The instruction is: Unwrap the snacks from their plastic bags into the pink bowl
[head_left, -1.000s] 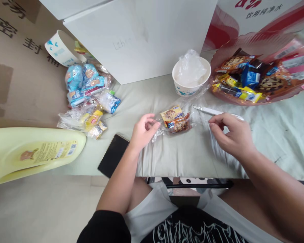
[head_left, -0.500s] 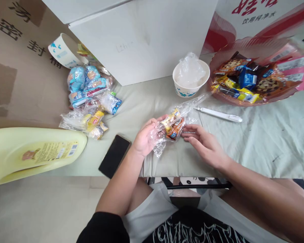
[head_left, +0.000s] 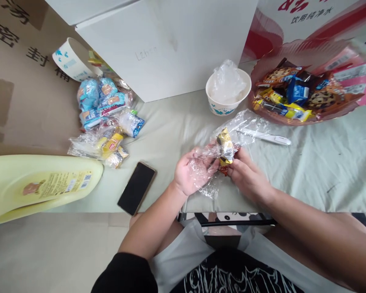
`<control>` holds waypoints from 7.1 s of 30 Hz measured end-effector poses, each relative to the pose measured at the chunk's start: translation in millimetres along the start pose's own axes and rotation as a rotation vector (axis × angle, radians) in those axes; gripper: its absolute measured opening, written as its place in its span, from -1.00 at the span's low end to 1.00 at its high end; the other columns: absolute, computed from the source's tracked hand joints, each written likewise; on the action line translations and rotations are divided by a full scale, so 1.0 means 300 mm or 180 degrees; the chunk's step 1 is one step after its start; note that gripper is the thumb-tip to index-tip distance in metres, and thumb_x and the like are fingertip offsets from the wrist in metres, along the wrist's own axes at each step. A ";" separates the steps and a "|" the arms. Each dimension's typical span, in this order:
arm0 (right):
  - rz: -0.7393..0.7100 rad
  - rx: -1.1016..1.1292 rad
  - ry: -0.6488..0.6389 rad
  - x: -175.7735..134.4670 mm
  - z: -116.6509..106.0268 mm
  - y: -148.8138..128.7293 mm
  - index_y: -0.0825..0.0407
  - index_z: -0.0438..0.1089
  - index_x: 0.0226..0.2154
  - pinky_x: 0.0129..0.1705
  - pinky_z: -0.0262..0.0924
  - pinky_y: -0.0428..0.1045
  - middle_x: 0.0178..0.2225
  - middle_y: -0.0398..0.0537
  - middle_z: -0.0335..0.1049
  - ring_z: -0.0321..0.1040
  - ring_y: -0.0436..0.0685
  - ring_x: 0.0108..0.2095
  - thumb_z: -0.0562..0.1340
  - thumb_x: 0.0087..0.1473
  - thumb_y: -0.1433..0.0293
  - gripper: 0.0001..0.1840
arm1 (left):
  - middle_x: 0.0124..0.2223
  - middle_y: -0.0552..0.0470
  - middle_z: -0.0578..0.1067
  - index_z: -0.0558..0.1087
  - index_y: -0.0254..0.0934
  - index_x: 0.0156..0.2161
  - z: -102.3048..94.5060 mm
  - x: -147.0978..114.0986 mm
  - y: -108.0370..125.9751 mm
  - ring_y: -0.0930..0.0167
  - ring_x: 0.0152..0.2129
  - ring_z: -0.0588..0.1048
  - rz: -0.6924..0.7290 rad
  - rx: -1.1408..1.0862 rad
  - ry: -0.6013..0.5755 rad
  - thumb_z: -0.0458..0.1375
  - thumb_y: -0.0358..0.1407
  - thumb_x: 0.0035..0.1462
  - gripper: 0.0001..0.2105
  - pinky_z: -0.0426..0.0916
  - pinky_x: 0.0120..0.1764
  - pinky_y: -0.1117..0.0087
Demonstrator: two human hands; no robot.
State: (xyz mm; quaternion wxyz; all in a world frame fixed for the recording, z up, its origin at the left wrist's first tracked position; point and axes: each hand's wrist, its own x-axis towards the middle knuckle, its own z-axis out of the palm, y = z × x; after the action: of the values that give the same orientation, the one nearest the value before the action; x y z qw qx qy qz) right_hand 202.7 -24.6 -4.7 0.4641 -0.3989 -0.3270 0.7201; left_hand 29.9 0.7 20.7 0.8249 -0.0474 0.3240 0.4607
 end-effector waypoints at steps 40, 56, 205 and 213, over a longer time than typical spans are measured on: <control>0.0882 0.0417 0.0983 0.065 -0.068 -0.101 -0.03 0.44 -0.21 -0.13 0.51 0.31 -0.28 0.04 0.61 0.59 0.31 -0.21 0.12 0.02 0.32 -0.72 | -0.21 0.04 0.62 0.51 -0.11 -0.36 -0.053 -0.061 0.217 0.23 0.00 0.54 0.1890 0.1413 0.0503 0.14 -0.09 0.15 -0.81 0.48 0.00 0.16; -0.0084 -0.0017 0.1065 0.057 -0.068 -0.116 -0.10 0.44 -0.20 -0.28 0.54 0.18 -0.15 -0.04 0.56 0.53 0.26 -0.16 0.17 -0.02 0.28 -0.71 | -0.28 0.04 0.57 0.42 -0.16 -0.45 -0.053 -0.044 0.212 0.24 -0.11 0.55 0.1911 0.1424 0.0475 0.16 -0.12 0.12 -0.80 0.48 0.00 0.13; -0.1809 -0.2593 -0.1001 0.063 -0.079 -0.079 -0.12 0.46 -0.09 0.22 0.26 0.26 -0.09 -0.05 0.54 0.45 0.22 0.04 0.23 0.25 0.22 -0.80 | -0.32 -0.14 0.60 0.17 -0.21 -0.47 -0.091 -0.046 0.125 0.12 -0.49 0.63 -0.1076 0.1252 -0.0971 0.24 -0.04 -0.07 -0.64 0.28 -0.78 0.44; -0.1405 -0.1590 0.0010 0.051 -0.079 -0.107 -0.05 0.38 -0.46 0.02 0.37 0.14 -0.35 -0.10 0.50 0.51 0.12 -0.23 0.21 0.25 0.19 -0.71 | -0.18 -0.14 0.64 0.44 -0.18 -0.21 -0.096 -0.032 0.181 0.17 -0.39 0.64 0.0311 0.1836 -0.0319 0.20 0.17 0.03 -0.55 0.40 -0.61 0.37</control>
State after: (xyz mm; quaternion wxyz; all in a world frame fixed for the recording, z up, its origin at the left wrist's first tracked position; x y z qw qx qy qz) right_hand 232.6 3.5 7.1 0.4973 -0.4209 -0.5713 0.4992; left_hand -30.8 13.8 15.6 0.7962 0.2274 0.4023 0.3905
